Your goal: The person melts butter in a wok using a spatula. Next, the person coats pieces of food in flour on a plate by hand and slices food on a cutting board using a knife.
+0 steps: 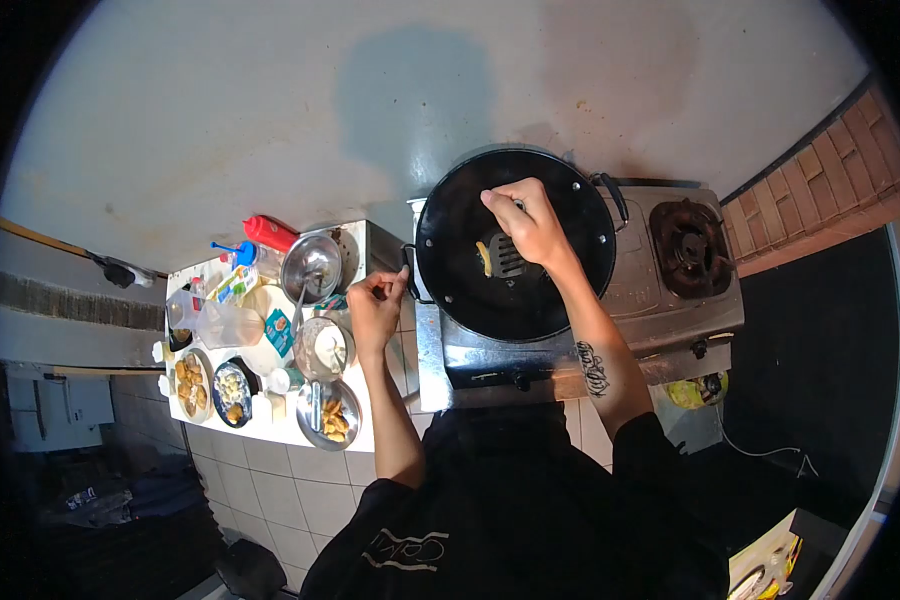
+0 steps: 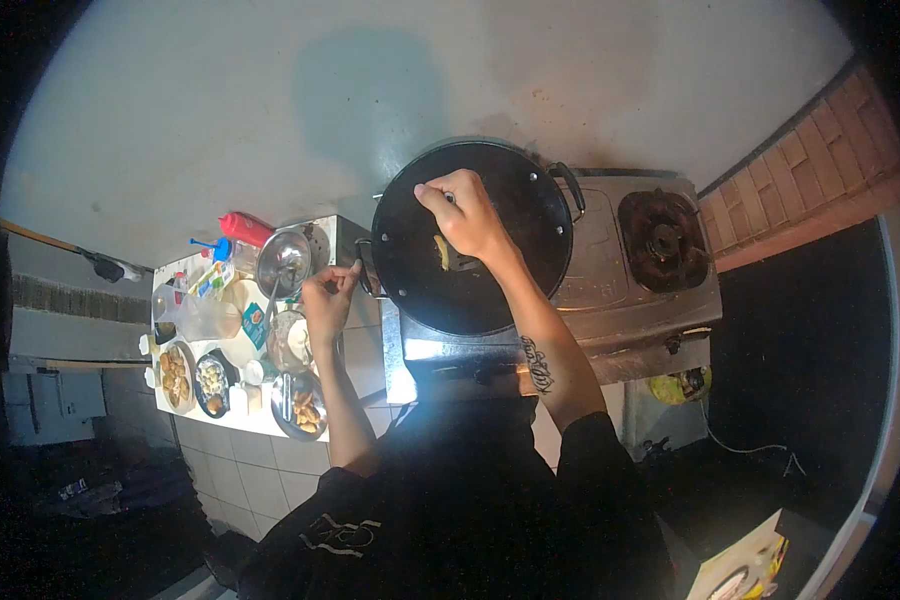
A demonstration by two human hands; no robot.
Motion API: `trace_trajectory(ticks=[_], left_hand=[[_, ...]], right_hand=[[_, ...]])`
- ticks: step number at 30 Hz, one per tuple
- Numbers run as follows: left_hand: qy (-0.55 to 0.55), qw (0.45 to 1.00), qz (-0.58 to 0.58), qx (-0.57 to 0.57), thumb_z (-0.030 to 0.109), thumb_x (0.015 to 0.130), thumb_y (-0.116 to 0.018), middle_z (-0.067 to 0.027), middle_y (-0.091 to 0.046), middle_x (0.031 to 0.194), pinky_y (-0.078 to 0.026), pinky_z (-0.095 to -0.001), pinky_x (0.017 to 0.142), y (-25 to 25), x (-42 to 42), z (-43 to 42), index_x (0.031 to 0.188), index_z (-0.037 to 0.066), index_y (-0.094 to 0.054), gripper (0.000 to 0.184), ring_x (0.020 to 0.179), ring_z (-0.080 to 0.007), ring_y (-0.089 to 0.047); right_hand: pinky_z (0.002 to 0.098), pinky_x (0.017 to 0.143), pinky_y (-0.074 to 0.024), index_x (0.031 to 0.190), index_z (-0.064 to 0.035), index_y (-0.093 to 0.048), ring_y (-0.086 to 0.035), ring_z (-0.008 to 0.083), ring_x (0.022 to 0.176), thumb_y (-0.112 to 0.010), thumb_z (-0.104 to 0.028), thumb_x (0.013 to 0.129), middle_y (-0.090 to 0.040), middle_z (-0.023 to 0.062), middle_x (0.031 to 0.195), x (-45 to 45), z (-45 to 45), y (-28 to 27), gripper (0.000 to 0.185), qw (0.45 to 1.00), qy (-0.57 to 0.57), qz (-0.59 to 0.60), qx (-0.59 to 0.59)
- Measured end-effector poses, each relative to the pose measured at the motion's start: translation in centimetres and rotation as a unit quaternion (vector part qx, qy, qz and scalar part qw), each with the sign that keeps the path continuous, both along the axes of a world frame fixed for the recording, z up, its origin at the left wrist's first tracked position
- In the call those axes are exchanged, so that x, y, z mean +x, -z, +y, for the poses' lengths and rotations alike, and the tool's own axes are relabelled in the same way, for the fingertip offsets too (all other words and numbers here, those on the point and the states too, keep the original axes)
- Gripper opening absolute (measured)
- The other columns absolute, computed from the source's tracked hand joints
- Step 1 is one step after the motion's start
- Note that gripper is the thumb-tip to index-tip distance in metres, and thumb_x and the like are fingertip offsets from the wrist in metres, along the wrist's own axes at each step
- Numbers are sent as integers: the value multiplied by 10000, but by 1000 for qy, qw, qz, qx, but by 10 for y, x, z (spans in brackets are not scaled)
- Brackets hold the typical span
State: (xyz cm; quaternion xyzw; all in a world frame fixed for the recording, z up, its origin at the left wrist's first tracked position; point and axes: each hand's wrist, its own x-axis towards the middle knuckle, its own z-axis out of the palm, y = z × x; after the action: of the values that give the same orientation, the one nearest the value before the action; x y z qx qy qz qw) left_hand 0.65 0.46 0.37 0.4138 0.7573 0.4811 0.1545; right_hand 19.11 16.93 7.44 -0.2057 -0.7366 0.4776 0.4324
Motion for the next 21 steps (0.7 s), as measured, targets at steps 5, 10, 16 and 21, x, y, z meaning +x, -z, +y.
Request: trace_trajectory(ticks=[5,10,16,21], left_hand=[[4,1000,-5,2,175,828,-726,19,-400,518,-285,-249,453,0,-1,0,720,-50,-657,258,497,-62,-342],[1,1000,0,-2,176,826,-728,15,-414,529,-302,-246,467,0,0,0,723,-45,-660,253,509,-63,-359],[-2,1000,-4,-5,178,825,-729,13,-426,532,-310,-248,472,-3,1,0,726,-44,-661,252,512,-66,-370],[8,1000,0,0,181,826,-729,14,-427,529,-312,-248,471,3,-2,0,719,-41,-658,256,512,-65,-370]], right_hand=[[323,491,-292,584,33,-448,-373,122,470,-545,-146,865,-377,77,478,5,1,-2,347,999,-1,-32,-8],[337,506,-351,636,99,-531,-443,149,475,-575,-158,849,-418,156,481,9,8,-6,337,998,-2,-58,-21],[281,435,-196,508,-45,-334,-267,48,452,-488,-116,896,-303,-43,462,-2,6,1,423,1000,-24,-2,4],[363,512,-356,600,86,-511,-432,178,472,-578,-152,846,-439,158,484,1,6,3,349,999,-9,-39,-15]])
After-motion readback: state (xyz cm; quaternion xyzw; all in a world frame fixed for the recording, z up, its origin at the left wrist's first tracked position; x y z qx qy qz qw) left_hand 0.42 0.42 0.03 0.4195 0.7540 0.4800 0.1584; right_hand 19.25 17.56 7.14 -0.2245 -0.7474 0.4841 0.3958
